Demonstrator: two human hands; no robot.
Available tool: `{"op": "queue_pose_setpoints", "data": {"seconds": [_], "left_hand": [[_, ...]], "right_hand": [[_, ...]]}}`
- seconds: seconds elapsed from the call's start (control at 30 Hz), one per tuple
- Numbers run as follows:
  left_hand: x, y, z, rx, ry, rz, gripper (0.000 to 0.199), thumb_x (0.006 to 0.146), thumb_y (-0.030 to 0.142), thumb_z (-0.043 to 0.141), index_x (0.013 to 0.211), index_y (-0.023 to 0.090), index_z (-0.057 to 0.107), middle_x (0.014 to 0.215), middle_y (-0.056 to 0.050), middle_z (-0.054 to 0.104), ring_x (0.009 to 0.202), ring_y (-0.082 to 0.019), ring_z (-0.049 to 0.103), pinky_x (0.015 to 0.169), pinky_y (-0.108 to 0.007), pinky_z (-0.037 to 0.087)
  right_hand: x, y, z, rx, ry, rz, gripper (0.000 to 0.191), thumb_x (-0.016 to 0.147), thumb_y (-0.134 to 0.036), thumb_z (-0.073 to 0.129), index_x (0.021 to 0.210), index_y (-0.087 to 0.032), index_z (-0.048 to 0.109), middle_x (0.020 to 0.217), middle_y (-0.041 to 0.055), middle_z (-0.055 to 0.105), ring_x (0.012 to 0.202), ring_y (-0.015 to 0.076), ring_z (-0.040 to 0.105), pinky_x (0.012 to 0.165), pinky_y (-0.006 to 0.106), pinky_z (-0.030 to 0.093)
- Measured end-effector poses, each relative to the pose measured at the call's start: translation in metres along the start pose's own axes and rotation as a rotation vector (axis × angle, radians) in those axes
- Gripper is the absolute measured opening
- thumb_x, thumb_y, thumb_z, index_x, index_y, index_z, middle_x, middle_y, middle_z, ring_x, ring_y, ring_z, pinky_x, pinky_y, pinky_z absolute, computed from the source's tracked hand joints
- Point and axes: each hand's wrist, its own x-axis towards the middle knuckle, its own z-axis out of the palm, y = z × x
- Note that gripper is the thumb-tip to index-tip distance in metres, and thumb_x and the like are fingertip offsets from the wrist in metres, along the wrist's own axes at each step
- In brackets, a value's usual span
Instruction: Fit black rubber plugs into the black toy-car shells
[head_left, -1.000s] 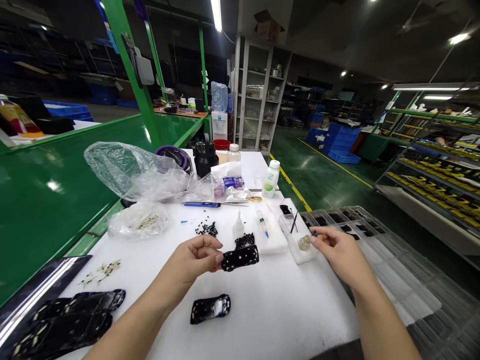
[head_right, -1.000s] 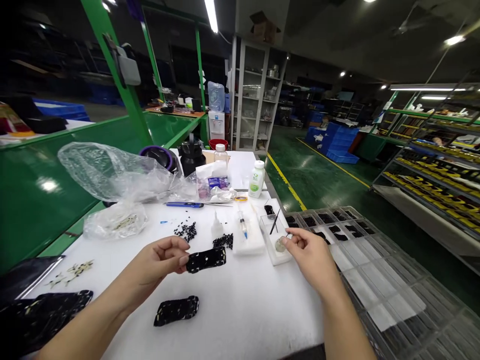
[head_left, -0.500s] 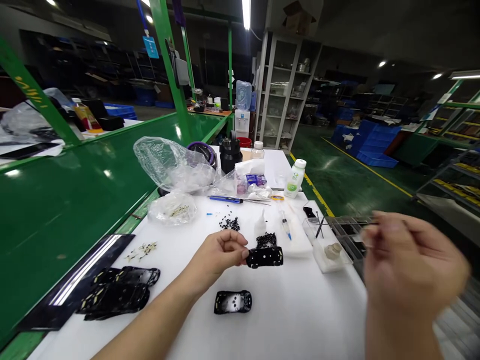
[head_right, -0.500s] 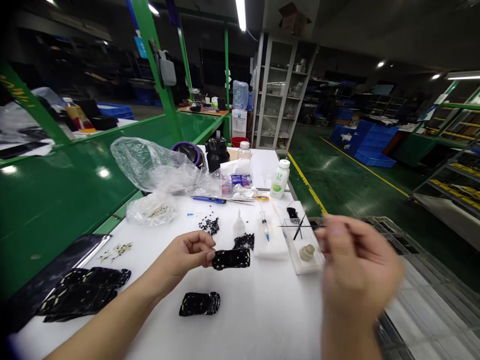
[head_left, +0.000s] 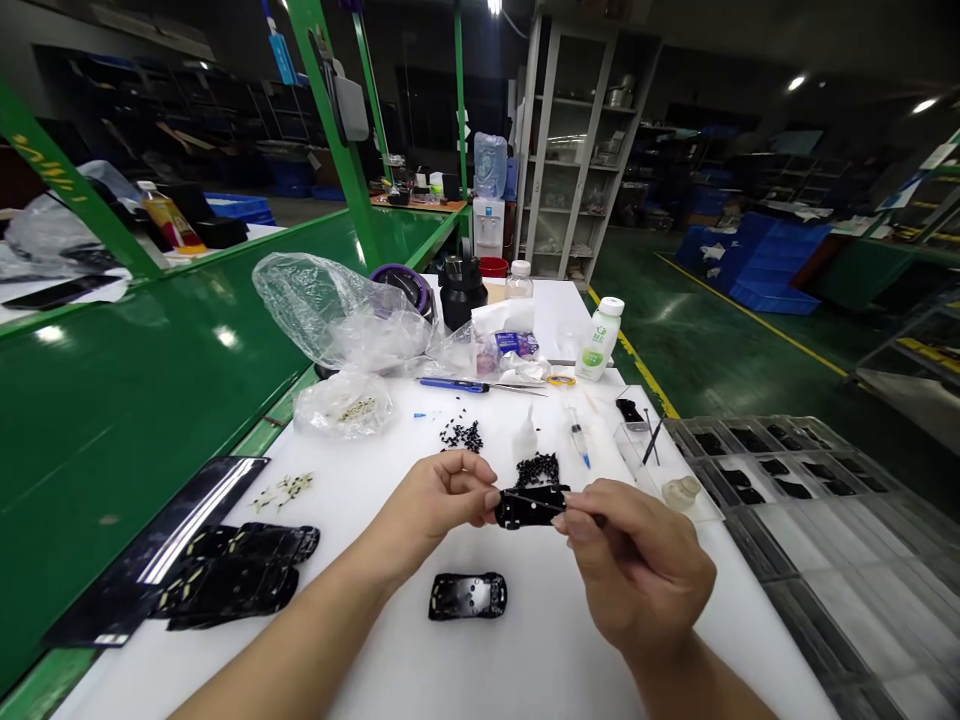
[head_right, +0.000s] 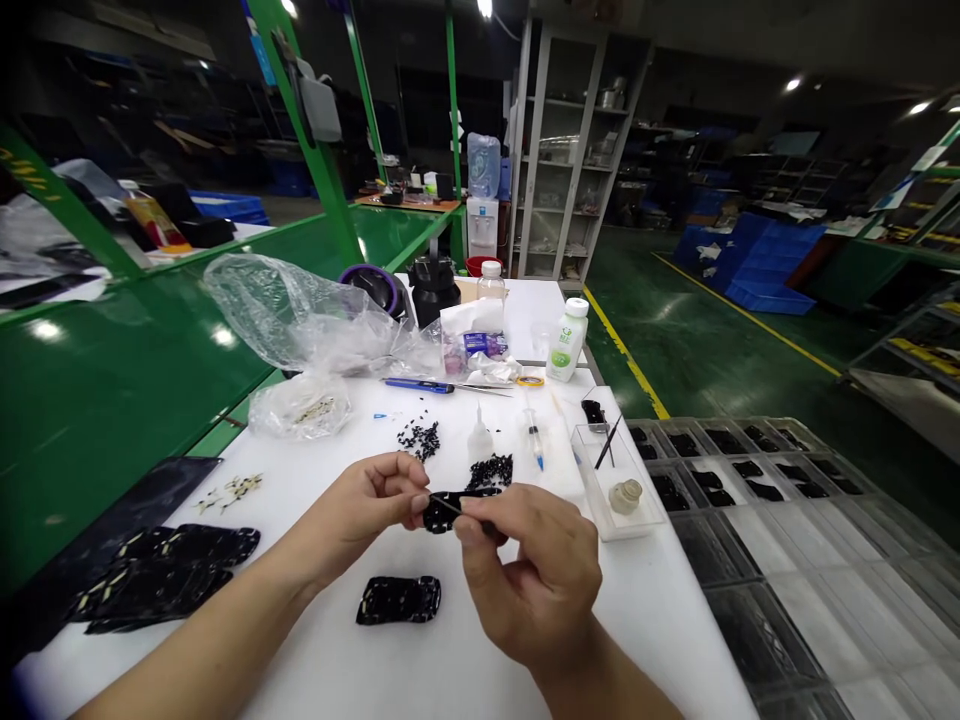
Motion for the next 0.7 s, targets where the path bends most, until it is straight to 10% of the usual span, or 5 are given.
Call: {"op": "queue_pose_setpoints", "data": {"seconds": [0.7], "left_hand": [[-0.0017,0.0039,0.0022,0.014,0.003,-0.002,0.022,0.069,0.022,0.080,0.079,0.016,0.062,0.060,0.003,0.069,0.057,-0.008,0.059,0.059,-0.021,0.043]], "right_hand": [[0.0038,-0.0030,0.0022,-0.016,-0.061,0.085,0.015,0.083,-0.009,0.065,0.093,-0.021,0.068,0.070,-0.0028,0.065,0.052,0.0069,0.051,0.052,0.020,0.047]]}}
